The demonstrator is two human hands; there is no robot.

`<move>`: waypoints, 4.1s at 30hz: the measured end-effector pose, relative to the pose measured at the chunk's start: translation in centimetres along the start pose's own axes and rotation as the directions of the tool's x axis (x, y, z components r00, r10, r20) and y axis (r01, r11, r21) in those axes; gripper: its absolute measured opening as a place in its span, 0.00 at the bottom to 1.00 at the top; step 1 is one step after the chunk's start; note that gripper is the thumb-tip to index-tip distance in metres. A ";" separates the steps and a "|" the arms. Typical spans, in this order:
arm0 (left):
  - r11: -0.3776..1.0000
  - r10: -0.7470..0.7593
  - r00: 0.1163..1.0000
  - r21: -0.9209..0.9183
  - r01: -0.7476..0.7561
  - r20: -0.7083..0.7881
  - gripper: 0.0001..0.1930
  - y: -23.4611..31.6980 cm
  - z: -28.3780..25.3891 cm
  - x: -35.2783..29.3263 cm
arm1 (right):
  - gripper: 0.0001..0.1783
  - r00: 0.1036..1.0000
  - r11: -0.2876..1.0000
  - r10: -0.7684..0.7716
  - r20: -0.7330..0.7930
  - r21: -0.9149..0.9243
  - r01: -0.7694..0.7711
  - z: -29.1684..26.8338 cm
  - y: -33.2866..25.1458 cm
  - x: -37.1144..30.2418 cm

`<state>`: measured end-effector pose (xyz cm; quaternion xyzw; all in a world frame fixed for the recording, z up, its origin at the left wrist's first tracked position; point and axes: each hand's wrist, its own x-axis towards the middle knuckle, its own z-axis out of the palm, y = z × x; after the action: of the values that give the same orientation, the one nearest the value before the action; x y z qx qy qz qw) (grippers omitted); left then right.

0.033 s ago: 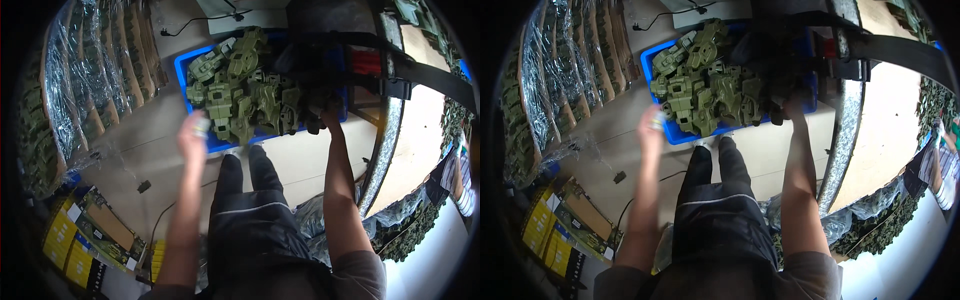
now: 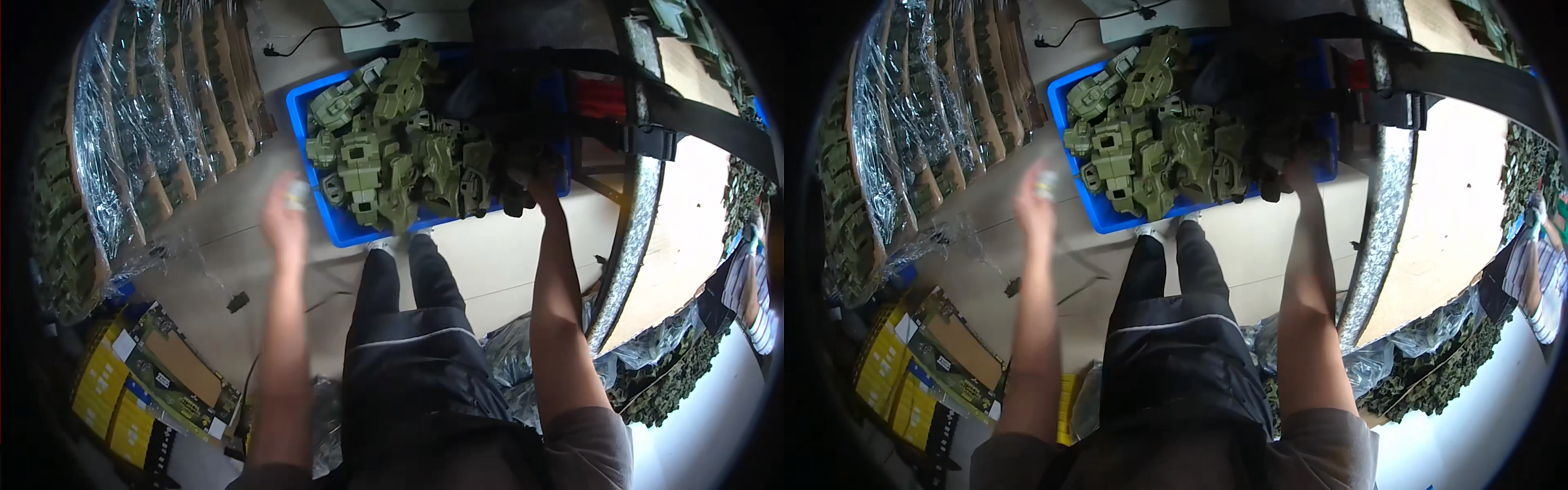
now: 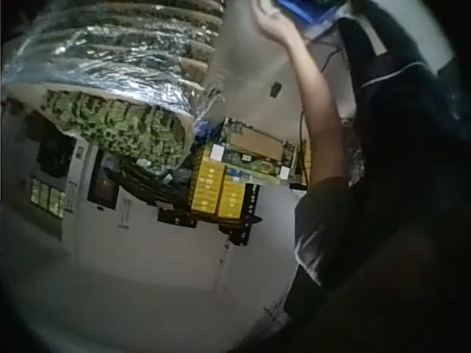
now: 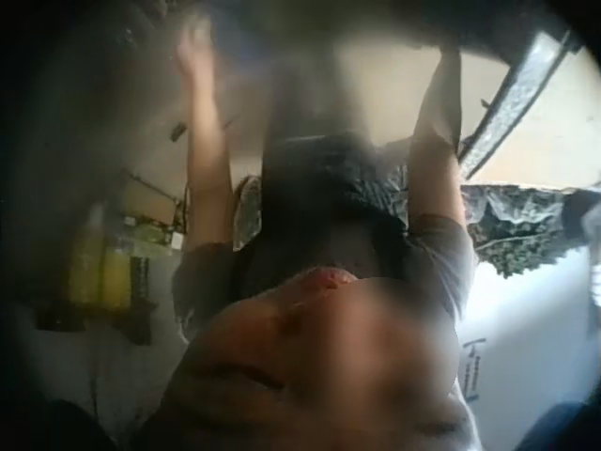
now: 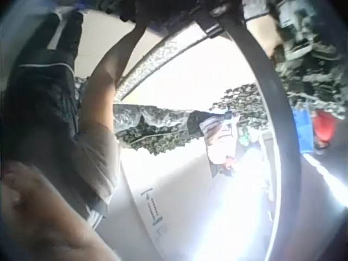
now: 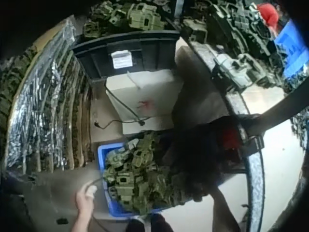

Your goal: The person repeatedly picks up small green plastic components from a large pile on a table and snaps them together by hand. They work continuously, handling the parts one at a time and placing the assembled units into a blue plastic bin.

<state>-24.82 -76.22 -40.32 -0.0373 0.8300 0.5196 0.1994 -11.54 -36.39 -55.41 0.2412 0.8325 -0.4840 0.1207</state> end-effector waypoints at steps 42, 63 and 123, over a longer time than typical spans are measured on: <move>0.967 -0.180 0.954 0.134 0.216 -0.242 0.11 -25.8 -7.0 15.4 | 0.06 0.500 0.052 0.849 -0.170 0.969 0.243 25.3 6.9 -24.8; 0.946 -0.292 0.938 -0.085 0.312 0.187 0.08 -22.9 -2.0 -1.1 | 0.08 -0.006 0.133 0.990 -0.142 0.912 0.389 42.1 2.7 -55.5; 0.970 0.136 0.895 -0.128 -0.207 -0.424 0.07 13.6 -17.1 -34.8 | 0.27 0.913 0.632 0.349 -0.210 0.773 -0.064 -31.8 -18.1 -48.0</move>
<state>-1.53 -90.06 -9.45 -0.0894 0.8060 0.5843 -0.0308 21.09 -30.08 -5.01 0.4441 0.5308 -0.7174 -0.0799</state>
